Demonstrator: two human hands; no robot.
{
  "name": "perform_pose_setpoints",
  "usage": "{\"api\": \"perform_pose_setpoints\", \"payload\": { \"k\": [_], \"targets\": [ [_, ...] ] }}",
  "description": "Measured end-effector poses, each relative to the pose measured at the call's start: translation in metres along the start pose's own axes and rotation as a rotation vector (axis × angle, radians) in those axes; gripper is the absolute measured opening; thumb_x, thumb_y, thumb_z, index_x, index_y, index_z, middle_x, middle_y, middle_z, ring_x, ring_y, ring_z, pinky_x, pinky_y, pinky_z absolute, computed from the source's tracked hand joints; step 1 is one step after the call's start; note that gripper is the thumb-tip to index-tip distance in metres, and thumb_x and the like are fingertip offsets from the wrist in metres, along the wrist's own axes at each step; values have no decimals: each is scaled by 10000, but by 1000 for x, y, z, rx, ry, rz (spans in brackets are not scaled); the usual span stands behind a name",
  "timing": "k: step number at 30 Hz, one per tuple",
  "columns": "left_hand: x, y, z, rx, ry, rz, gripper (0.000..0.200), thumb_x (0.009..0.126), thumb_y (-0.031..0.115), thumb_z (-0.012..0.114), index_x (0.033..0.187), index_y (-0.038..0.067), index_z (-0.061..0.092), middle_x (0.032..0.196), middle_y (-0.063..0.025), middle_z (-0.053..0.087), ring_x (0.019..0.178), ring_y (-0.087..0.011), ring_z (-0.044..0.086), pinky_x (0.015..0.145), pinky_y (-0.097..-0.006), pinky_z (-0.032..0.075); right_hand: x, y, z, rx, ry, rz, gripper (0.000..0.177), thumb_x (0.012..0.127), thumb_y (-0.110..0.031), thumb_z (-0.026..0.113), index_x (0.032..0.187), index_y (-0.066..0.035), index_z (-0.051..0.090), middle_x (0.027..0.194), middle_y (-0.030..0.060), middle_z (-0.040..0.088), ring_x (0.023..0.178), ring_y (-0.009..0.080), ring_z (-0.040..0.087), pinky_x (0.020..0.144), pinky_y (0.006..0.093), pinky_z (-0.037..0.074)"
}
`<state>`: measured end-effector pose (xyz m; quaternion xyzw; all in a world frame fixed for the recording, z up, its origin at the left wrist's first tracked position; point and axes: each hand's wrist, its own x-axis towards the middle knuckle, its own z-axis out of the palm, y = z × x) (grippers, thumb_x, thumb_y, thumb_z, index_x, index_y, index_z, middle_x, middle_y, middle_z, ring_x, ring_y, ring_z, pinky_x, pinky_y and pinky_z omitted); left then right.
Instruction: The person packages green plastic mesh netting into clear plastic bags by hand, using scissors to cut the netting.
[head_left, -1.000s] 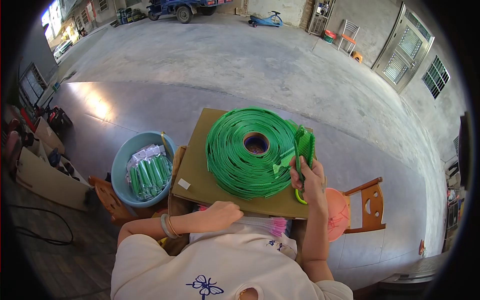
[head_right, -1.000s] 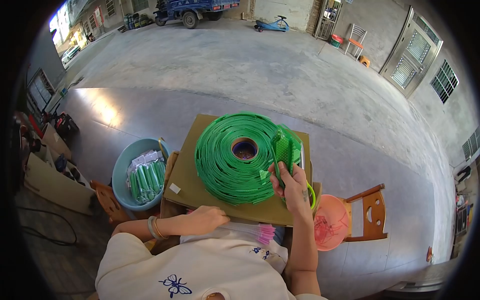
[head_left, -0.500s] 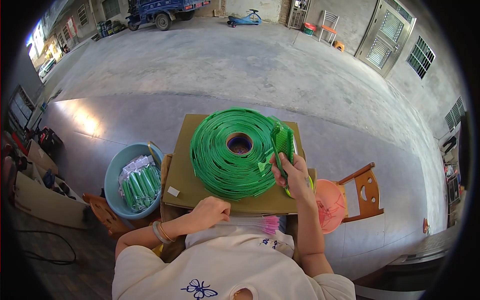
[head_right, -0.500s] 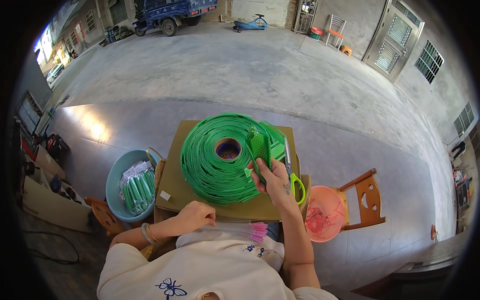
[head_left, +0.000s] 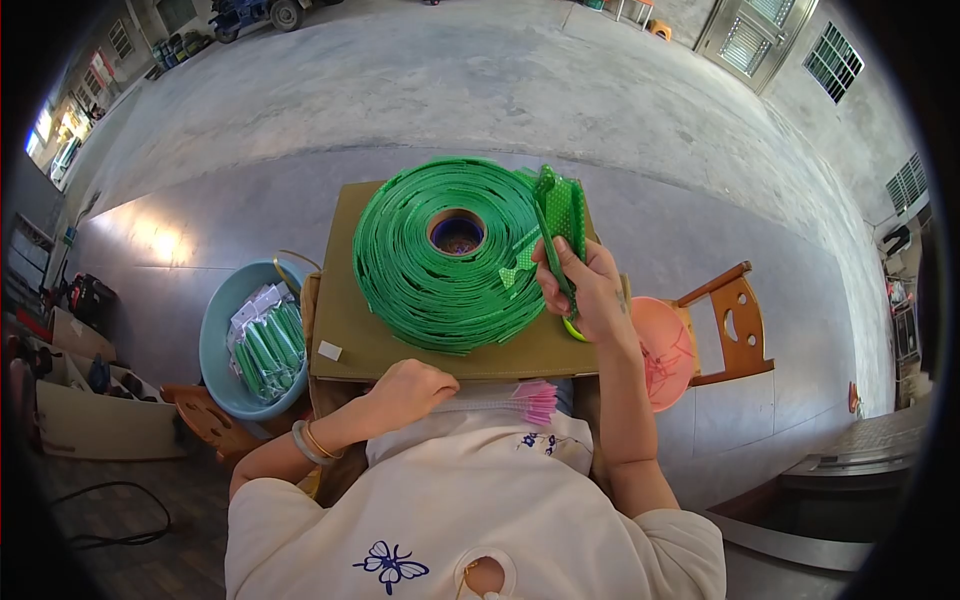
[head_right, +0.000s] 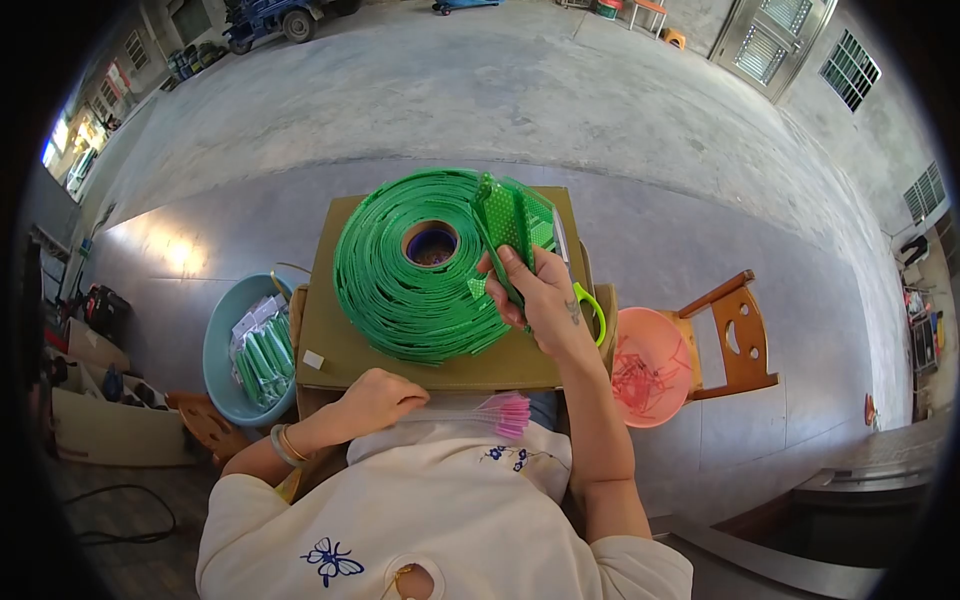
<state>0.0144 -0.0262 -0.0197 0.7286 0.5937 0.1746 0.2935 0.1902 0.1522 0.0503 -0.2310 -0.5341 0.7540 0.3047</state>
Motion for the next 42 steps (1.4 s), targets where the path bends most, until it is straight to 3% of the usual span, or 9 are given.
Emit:
{"api": "perform_pose_setpoints", "payload": {
  "k": [6,9,15,17,22,27,32,37,42],
  "targets": [
    [-3,-12,9,-10,-2,130,190,791,117,584,919,-2,656,776,-194,631,681,-334,611,647,-378,490,0,0,0,20,-27,-1,267,957,-240,433,918,9,522,590,29,466,428,63,362,382,198,277],
    [-3,-9,0,-112,74,-5,182,798,94,594,928,-22,647,731,-173,646,603,-263,635,604,-340,503,0,0,0,25,-45,-8,266,955,-240,437,914,9,522,592,31,469,425,65,362,381,198,278],
    [3,12,-47,-701,359,-265,137,870,46,545,916,-51,629,756,-90,660,600,-127,630,556,-245,532,-1,0,-2,48,-83,29,283,956,-274,428,902,-26,552,581,-5,477,417,45,373,384,193,304],
    [12,9,-73,-950,639,-237,162,897,75,521,972,-45,599,810,-109,642,587,-167,634,539,-254,542,-7,-12,5,-82,-120,108,279,953,-288,434,923,-36,550,581,-2,481,420,45,376,387,198,301],
    [41,20,-97,-918,722,-103,261,896,66,518,1138,-32,510,866,-127,633,587,-184,639,511,-264,541,-4,5,13,34,-440,301,252,940,-282,462,1033,-55,521,583,10,488,424,59,382,391,203,287],
    [46,34,-89,-1035,474,-12,403,889,11,475,1287,-6,410,976,-168,624,718,-228,661,603,-286,560,13,23,19,130,-60,225,208,952,-236,433,1019,-60,521,574,0,449,406,67,359,365,202,269],
    [36,16,-74,-978,289,139,394,872,-54,423,1266,-52,431,1114,-203,585,920,-273,637,767,-315,547,15,22,10,199,28,99,208,959,-225,417,1021,-56,522,582,3,453,404,64,347,361,202,269],
    [38,8,-72,-857,478,41,352,846,-103,437,1190,-71,506,1100,-175,598,913,-236,637,775,-287,544,15,30,18,150,103,78,234,960,-242,411,1010,-47,531,580,14,469,408,68,369,357,212,280],
    [47,3,-62,-731,850,12,296,839,-82,494,1123,-53,575,948,-118,660,797,-142,647,703,-230,531,6,25,25,209,-154,296,278,950,-264,423,915,-18,548,566,29,490,396,73,387,355,213,288]
  ]
}}
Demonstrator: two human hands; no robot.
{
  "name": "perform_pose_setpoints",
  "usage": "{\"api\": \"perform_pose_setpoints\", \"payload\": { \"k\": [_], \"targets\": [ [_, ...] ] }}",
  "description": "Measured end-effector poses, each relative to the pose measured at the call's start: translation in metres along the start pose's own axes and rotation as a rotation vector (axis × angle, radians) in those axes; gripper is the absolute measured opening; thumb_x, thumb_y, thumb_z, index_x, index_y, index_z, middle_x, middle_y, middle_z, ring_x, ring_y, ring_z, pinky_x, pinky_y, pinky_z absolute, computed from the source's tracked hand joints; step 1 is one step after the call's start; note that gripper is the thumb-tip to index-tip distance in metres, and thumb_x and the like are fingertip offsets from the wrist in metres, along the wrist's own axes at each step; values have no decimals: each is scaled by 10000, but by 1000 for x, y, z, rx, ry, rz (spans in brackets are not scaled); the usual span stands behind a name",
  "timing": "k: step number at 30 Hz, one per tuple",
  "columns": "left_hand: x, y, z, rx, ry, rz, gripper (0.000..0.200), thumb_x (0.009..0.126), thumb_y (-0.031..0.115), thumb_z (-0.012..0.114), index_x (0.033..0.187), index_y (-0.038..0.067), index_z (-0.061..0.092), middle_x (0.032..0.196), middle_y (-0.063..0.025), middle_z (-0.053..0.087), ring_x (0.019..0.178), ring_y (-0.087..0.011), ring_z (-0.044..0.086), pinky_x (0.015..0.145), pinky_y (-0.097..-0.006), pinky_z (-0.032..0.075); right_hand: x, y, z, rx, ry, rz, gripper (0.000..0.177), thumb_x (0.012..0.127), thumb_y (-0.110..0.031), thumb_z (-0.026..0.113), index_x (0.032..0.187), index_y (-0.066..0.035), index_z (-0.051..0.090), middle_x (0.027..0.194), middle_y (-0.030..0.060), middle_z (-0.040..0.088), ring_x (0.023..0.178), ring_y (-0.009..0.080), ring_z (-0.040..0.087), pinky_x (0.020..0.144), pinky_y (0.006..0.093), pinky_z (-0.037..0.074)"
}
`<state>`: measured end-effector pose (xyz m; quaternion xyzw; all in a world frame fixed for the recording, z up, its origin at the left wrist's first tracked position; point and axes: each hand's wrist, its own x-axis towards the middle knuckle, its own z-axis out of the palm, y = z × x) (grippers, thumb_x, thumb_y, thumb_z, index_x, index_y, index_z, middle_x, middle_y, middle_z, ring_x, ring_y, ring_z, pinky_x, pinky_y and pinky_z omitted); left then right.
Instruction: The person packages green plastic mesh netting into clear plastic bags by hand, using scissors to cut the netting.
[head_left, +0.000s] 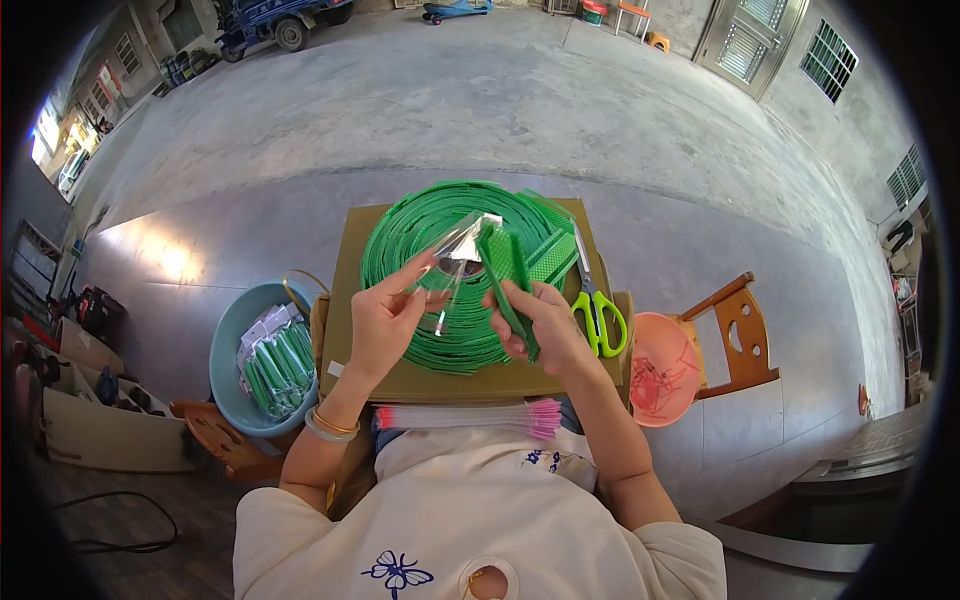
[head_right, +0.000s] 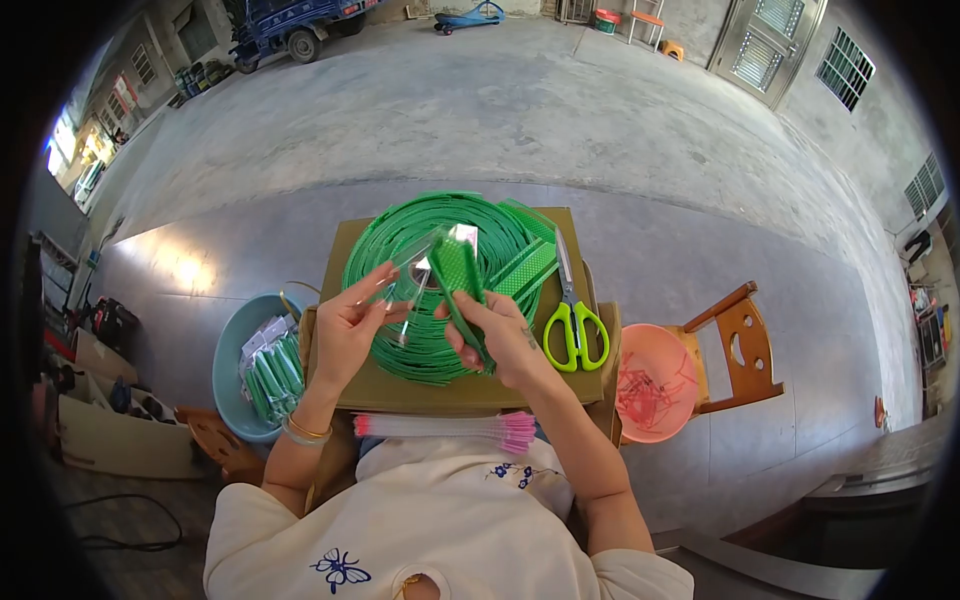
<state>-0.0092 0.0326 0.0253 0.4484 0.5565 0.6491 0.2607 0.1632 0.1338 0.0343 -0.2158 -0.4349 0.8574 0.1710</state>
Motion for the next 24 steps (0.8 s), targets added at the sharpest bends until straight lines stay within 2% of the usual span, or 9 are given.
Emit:
{"api": "perform_pose_setpoints", "payload": {
  "k": [5,8,9,11,14,15,18,21,24],
  "targets": [
    [8,-17,-4,344,113,184,307,863,-3,531,1169,-11,562,883,-104,683,651,-57,617,546,-198,464,-6,3,12,-182,-240,255,275,932,-250,444,858,-15,566,552,36,510,378,73,392,347,214,283],
    [7,-5,5,343,155,190,312,868,11,525,1177,-18,552,842,-125,685,625,-66,611,525,-207,438,-2,15,16,-643,-60,70,268,928,-247,442,859,-18,562,561,34,521,383,78,403,354,223,291],
    [5,-2,6,420,127,195,332,868,6,516,1198,-27,529,874,-150,674,652,-106,625,546,-226,452,1,22,13,-736,-29,-22,260,921,-242,440,853,-22,560,563,28,527,387,83,409,363,232,306],
    [1,2,8,574,65,203,373,869,-5,500,1239,-43,482,938,-200,654,707,-186,653,587,-264,479,3,23,13,-470,-39,124,260,929,-245,436,867,-21,552,578,28,518,400,87,402,366,235,311],
    [-5,-7,18,699,62,476,474,847,-52,473,1310,-61,371,1131,-273,552,822,-328,634,655,-332,496,6,25,16,50,-75,220,253,945,-242,420,901,-20,535,608,29,502,423,91,391,365,235,312],
    [-2,-14,17,732,39,599,569,808,-90,474,1344,-74,287,1272,-300,427,863,-392,601,677,-380,490,6,26,17,244,-89,229,250,950,-239,413,914,-20,529,619,29,496,431,92,387,364,235,311],
    [-6,-14,20,780,38,652,623,756,-122,477,1350,-33,310,1318,-276,391,908,-371,608,689,-346,497,6,29,17,381,-122,197,238,962,-228,393,937,-20,506,640,31,479,448,93,378,361,231,305],
    [-11,2,19,604,-56,327,588,725,-136,488,1284,47,467,1257,-238,481,897,-318,625,708,-314,497,3,25,19,348,-159,215,218,959,-208,389,931,-22,500,621,26,473,431,88,370,354,230,302],
    [-5,-2,4,508,-278,246,511,711,-140,500,1139,111,617,1077,-179,615,800,-225,640,670,-282,492,2,21,9,421,-383,409,206,952,-198,392,919,-25,499,602,21,465,411,85,359,347,227,296]
  ]
}}
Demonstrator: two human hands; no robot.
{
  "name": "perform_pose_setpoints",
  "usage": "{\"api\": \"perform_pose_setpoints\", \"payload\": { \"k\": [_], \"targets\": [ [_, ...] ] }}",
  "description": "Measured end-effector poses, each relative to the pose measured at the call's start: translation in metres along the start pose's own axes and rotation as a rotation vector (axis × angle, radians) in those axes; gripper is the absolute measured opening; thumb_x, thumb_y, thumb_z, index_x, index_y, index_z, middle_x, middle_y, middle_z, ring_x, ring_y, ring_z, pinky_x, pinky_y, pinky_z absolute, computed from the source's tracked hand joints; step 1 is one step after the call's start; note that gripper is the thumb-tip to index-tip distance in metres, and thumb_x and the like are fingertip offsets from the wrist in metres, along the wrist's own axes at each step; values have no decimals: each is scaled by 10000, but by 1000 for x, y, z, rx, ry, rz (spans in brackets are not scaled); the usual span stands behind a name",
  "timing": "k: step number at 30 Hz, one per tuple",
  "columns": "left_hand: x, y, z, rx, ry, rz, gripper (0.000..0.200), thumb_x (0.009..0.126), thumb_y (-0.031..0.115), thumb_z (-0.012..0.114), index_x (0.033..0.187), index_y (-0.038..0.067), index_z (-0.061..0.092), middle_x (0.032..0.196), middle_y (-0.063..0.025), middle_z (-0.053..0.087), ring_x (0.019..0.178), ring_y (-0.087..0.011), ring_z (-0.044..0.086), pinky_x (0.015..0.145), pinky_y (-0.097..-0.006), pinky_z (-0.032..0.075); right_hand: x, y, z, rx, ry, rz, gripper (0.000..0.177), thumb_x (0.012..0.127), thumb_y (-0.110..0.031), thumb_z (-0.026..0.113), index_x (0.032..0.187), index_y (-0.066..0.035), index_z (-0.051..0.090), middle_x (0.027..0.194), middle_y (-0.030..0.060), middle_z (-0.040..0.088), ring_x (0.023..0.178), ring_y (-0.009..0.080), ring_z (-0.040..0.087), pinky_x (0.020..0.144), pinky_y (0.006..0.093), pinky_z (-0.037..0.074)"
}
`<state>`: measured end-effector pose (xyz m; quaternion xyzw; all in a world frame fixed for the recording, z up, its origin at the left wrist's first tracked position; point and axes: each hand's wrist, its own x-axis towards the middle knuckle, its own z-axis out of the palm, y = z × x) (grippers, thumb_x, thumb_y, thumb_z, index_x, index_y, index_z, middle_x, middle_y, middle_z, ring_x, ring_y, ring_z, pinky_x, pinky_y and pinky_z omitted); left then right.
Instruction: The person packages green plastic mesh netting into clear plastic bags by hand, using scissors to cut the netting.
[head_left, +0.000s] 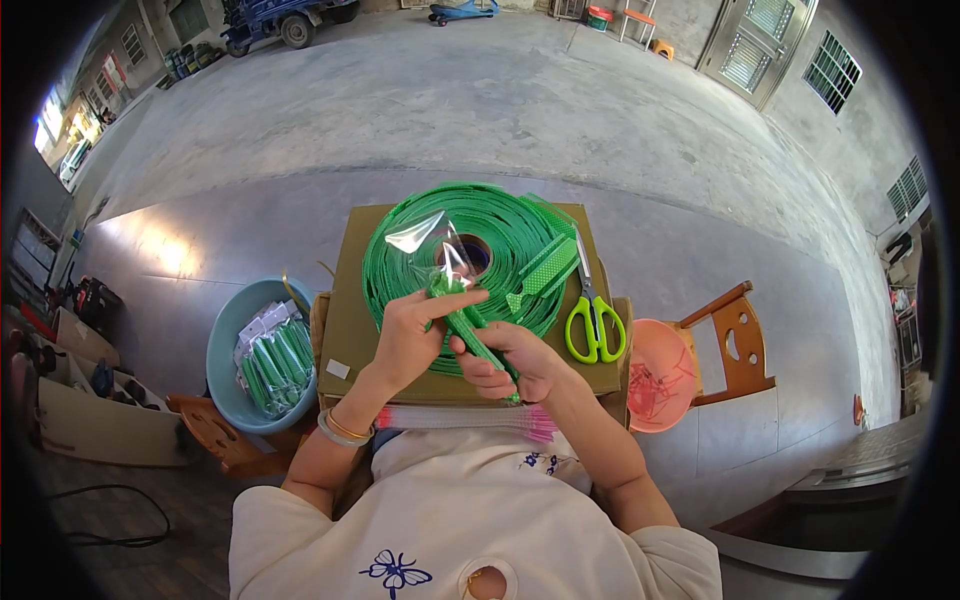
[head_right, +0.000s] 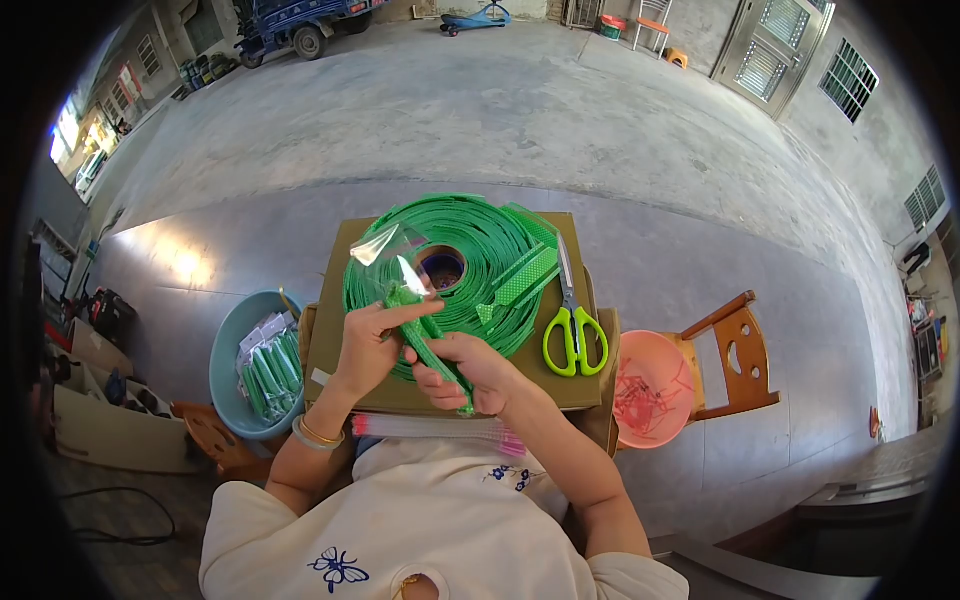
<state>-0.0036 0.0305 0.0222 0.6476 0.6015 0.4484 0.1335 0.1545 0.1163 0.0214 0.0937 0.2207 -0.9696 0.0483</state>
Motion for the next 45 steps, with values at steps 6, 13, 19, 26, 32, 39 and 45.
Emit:
{"api": "perform_pose_setpoints", "payload": {
  "k": [6,13,19,26,32,39,45],
  "targets": [
    [11,17,-21,-258,-135,-21,440,701,-178,477,1011,62,677,825,-89,667,718,-119,622,624,-226,470,-1,-2,3,-171,169,-242,209,947,-217,397,911,-44,510,600,14,482,410,75,381,355,217,301],
    [6,17,-14,-154,-88,-65,320,792,-103,517,1012,66,678,671,-48,636,623,-84,598,564,-200,443,6,6,9,-494,401,-329,259,906,-304,531,884,-46,555,632,15,542,464,81,465,387,215,331],
    [2,8,-7,-179,42,-219,293,798,-59,530,1003,86,681,634,-99,629,548,-37,536,490,-197,408,9,6,7,-550,507,-395,256,844,-272,640,888,-31,566,669,43,589,511,103,524,421,232,389],
    [1,-1,-3,-164,169,-161,328,781,-75,525,1010,101,681,589,-80,587,529,-20,476,491,-180,387,4,0,10,-278,333,-217,237,903,-209,541,971,17,557,771,105,629,583,151,604,517,276,523],
    [-1,-3,-4,-319,-62,-234,374,762,-108,486,1014,92,678,640,-98,628,579,-39,555,553,-194,459,3,-4,-15,-154,86,-100,285,944,-212,449,984,57,537,802,146,633,615,172,628,536,263,539],
    [2,-8,-5,-346,-100,-228,396,757,-118,468,1041,80,662,685,-106,653,645,-69,614,606,-209,494,6,-3,-14,-287,212,-217,326,958,-223,415,1003,84,514,794,158,629,601,173,622,537,268,540],
    [-2,-29,5,-278,-67,-231,397,765,-112,470,1079,64,639,766,-115,672,741,-71,621,665,-224,514,10,0,-3,-364,394,-302,344,936,-247,478,1061,72,504,796,151,624,626,182,623,587,285,545]
  ]
}}
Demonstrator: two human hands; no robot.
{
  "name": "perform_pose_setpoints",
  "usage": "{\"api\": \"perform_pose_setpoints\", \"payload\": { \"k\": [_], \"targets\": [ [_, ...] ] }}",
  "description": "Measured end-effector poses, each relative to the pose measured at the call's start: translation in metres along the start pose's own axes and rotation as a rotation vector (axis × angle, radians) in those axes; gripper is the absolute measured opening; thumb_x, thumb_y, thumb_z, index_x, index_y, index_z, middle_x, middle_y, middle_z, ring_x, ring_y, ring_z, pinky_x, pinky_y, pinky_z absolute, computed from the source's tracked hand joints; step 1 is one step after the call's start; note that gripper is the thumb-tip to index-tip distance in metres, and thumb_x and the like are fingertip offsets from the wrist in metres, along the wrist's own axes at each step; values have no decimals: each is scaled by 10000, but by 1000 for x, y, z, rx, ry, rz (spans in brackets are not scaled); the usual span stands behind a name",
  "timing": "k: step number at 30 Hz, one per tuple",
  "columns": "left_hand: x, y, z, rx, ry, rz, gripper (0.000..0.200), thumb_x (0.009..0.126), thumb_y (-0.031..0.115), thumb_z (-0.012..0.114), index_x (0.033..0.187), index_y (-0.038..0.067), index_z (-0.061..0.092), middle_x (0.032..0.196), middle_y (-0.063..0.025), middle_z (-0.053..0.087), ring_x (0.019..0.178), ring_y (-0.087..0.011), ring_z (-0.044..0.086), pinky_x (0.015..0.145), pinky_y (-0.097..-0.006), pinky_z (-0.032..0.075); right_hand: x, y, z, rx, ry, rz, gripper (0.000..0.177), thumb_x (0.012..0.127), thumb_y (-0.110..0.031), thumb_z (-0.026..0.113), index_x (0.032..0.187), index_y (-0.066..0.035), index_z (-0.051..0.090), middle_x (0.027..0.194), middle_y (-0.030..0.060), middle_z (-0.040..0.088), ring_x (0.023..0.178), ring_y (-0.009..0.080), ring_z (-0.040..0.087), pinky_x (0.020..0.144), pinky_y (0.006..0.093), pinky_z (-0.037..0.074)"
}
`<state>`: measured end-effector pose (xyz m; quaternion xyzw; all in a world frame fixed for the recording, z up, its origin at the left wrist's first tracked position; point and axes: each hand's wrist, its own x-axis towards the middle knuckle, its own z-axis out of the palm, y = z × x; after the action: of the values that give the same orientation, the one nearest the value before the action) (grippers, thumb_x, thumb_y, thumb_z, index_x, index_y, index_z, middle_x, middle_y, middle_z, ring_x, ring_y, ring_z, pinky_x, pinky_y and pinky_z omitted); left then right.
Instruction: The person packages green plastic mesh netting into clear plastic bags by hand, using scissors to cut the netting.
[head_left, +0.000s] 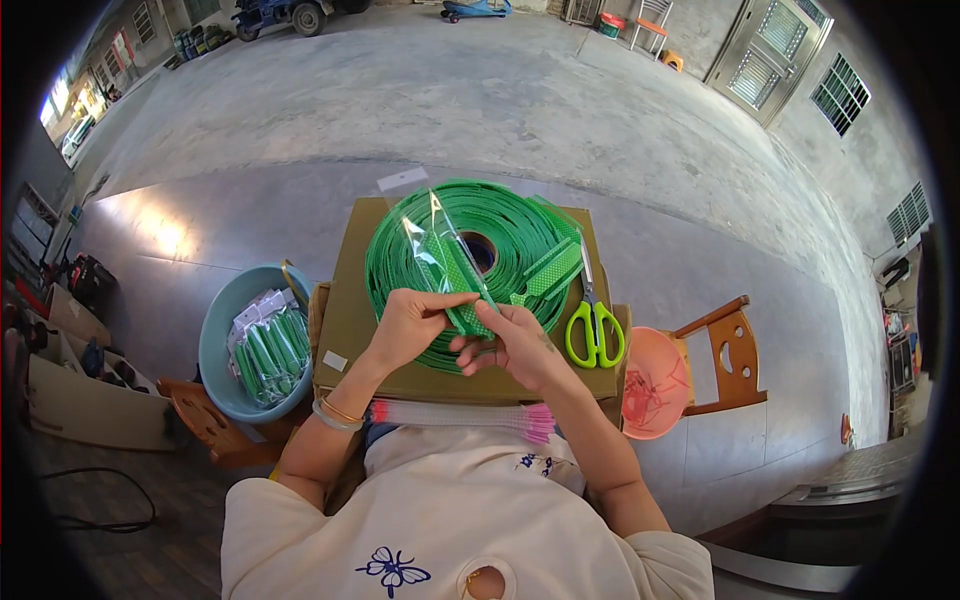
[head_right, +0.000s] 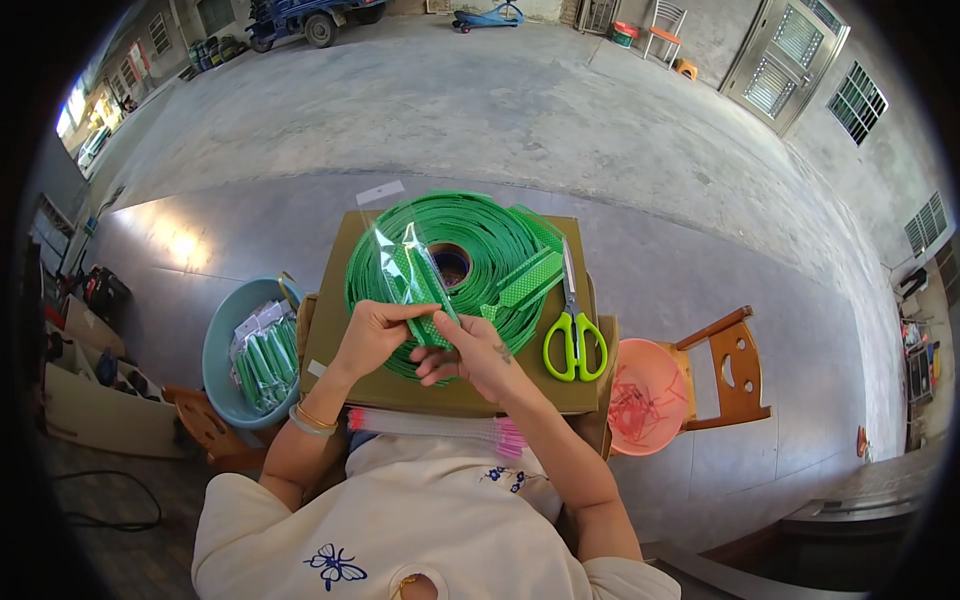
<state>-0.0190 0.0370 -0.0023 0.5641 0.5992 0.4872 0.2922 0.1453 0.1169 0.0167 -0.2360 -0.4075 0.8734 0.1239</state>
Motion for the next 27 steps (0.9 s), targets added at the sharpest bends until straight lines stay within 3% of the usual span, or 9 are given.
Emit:
{"api": "perform_pose_setpoints", "payload": {
  "k": [3,6,9,12,18,21,24,27],
  "targets": [
    [5,-9,3,-245,42,-77,373,778,-106,468,1076,42,636,847,-98,677,769,-98,623,706,-232,531,1,10,4,-357,259,-394,320,913,-210,528,1083,61,523,826,142,624,638,181,621,597,295,536],
    [7,-14,7,-317,27,-112,347,789,-104,464,1063,19,637,895,-83,667,779,-114,621,730,-251,545,-1,20,-3,-640,239,-546,281,880,-121,556,1094,60,539,858,160,626,742,236,635,646,322,529],
    [6,-20,12,-378,19,-113,356,794,-114,469,1080,24,630,893,-77,665,786,-111,622,725,-245,543,-10,19,-3,-1266,381,-774,273,841,-81,572,1088,35,566,865,165,630,946,305,595,792,384,493],
    [3,-15,19,-444,-29,-92,391,811,-119,477,1150,40,591,907,-73,657,795,-107,620,736,-246,543,-6,21,-15,-1517,356,-1023,294,806,-54,581,1088,26,571,879,159,631,1124,342,488,929,441,404],
    [-4,-4,28,-444,-60,-100,528,843,-111,478,1323,104,427,943,-43,643,836,-82,592,753,-253,544,4,13,-22,-1602,232,-1007,321,799,-65,580,1108,20,561,893,133,638,1223,341,411,1010,491,306],
    [-6,4,34,-585,-13,-142,618,805,-134,483,1356,131,392,886,-17,638,761,-33,548,713,-196,500,14,15,-26,-1615,176,-983,364,833,-160,560,1142,33,542,924,139,638,1265,352,353,1044,528,225],
    [-11,1,33,-243,-59,-104,686,747,-168,473,1368,107,379,768,14,552,680,-22,473,647,-145,417,23,15,-20,-1646,120,-977,482,866,-330,507,1160,51,530,970,154,633,1298,366,289,1060,557,140],
    [-10,-8,41,-160,45,88,740,695,-181,462,1367,116,385,722,30,477,621,-25,392,595,-134,359,35,16,-21,-1727,93,-1001,606,872,-459,436,1176,59,516,1013,166,624,1317,377,240,1062,572,92]
  ]
}}
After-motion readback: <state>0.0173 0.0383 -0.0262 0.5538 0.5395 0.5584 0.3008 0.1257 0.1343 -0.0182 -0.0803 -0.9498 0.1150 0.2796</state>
